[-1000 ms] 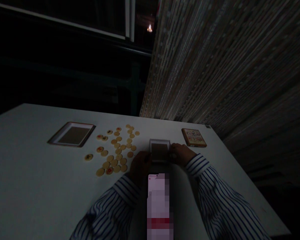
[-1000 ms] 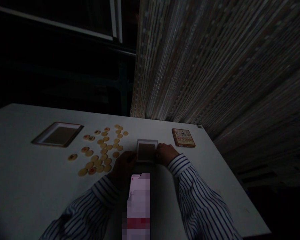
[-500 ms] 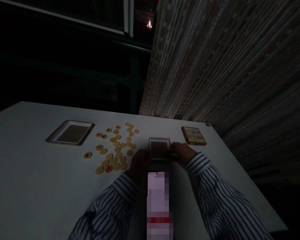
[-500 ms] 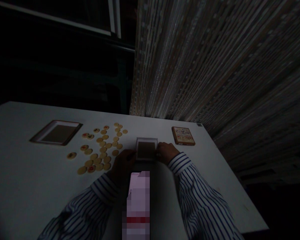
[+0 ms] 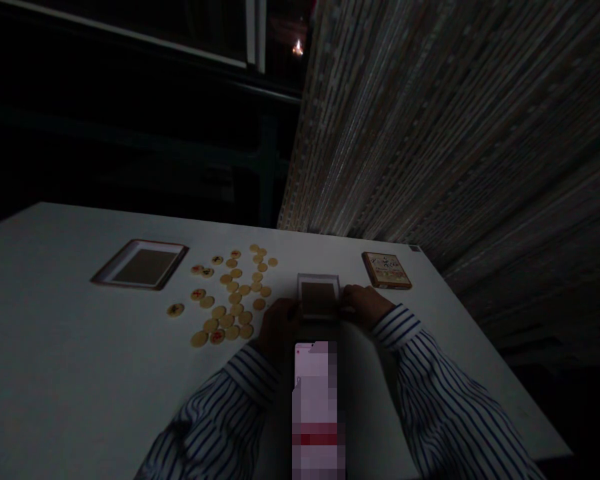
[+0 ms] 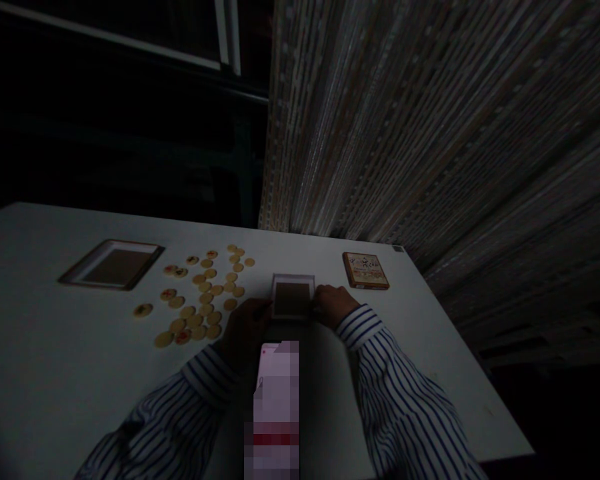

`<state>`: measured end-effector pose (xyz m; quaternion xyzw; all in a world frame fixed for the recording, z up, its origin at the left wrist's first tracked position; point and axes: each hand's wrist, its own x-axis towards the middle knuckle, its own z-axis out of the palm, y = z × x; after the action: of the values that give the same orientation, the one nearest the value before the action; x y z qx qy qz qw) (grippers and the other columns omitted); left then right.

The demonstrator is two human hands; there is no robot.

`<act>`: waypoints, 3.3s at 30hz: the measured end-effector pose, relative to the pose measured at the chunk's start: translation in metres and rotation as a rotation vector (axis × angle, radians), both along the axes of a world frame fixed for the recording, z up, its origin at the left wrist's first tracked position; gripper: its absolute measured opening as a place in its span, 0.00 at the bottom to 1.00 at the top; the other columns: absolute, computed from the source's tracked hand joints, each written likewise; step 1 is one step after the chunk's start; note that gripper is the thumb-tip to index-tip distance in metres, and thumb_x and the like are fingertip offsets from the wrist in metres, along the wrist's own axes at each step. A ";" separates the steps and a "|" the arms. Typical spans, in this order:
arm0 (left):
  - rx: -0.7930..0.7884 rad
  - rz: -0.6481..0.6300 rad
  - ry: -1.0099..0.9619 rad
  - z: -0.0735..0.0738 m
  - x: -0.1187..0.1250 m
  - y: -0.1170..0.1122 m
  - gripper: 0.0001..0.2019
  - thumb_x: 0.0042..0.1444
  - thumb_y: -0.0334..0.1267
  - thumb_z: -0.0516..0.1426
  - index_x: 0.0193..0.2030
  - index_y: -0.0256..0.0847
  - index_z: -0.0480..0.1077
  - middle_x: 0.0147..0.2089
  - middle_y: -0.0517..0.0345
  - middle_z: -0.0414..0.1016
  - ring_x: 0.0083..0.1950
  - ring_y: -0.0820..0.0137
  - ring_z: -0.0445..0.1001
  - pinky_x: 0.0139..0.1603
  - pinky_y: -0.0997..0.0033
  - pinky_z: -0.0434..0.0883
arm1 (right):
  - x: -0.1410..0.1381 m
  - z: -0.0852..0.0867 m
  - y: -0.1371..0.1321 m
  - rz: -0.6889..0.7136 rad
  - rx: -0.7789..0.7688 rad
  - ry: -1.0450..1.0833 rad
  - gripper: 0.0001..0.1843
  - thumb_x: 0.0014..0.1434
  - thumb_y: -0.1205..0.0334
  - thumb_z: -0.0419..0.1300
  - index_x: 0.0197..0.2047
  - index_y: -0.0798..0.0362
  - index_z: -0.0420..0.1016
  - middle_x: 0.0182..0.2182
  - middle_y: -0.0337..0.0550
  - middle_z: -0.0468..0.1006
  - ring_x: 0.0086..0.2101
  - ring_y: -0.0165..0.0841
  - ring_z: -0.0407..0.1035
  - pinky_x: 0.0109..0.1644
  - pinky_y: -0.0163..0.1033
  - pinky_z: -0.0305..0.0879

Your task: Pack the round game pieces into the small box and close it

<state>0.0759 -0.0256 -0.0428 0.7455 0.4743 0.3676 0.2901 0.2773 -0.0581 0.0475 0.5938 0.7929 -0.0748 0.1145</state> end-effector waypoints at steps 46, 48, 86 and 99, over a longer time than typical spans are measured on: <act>-0.005 -0.009 -0.012 0.004 -0.001 -0.002 0.10 0.50 0.35 0.53 0.37 0.36 0.72 0.35 0.51 0.75 0.37 0.68 0.73 0.39 0.68 0.71 | 0.005 -0.011 -0.029 -0.161 0.033 0.282 0.17 0.54 0.58 0.54 0.47 0.50 0.71 0.36 0.45 0.75 0.34 0.33 0.69 0.37 0.36 0.62; 0.012 -0.007 -0.001 0.003 -0.001 -0.001 0.10 0.50 0.35 0.53 0.37 0.36 0.73 0.35 0.52 0.75 0.37 0.68 0.73 0.39 0.67 0.70 | 0.005 -0.017 -0.032 -0.188 0.032 0.320 0.17 0.53 0.61 0.53 0.46 0.50 0.72 0.36 0.44 0.76 0.35 0.33 0.69 0.37 0.36 0.63; 0.045 0.078 -0.019 0.021 -0.014 -0.006 0.11 0.52 0.38 0.52 0.39 0.38 0.71 0.36 0.53 0.75 0.33 0.71 0.72 0.35 0.70 0.70 | 0.004 -0.020 -0.042 -0.272 0.291 0.338 0.16 0.55 0.65 0.49 0.46 0.54 0.70 0.38 0.46 0.76 0.36 0.32 0.70 0.41 0.37 0.63; 0.100 0.158 -0.109 0.058 -0.054 -0.004 0.11 0.51 0.40 0.54 0.37 0.38 0.72 0.35 0.54 0.75 0.33 0.71 0.73 0.38 0.70 0.70 | -0.014 -0.003 -0.017 -0.093 0.343 0.279 0.15 0.58 0.64 0.48 0.44 0.55 0.71 0.40 0.48 0.76 0.39 0.33 0.70 0.42 0.37 0.61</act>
<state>0.0221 -0.0300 0.0156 0.6982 0.4962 0.4525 0.2482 0.2637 -0.0754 0.0446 0.6243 0.7740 -0.0254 -0.1025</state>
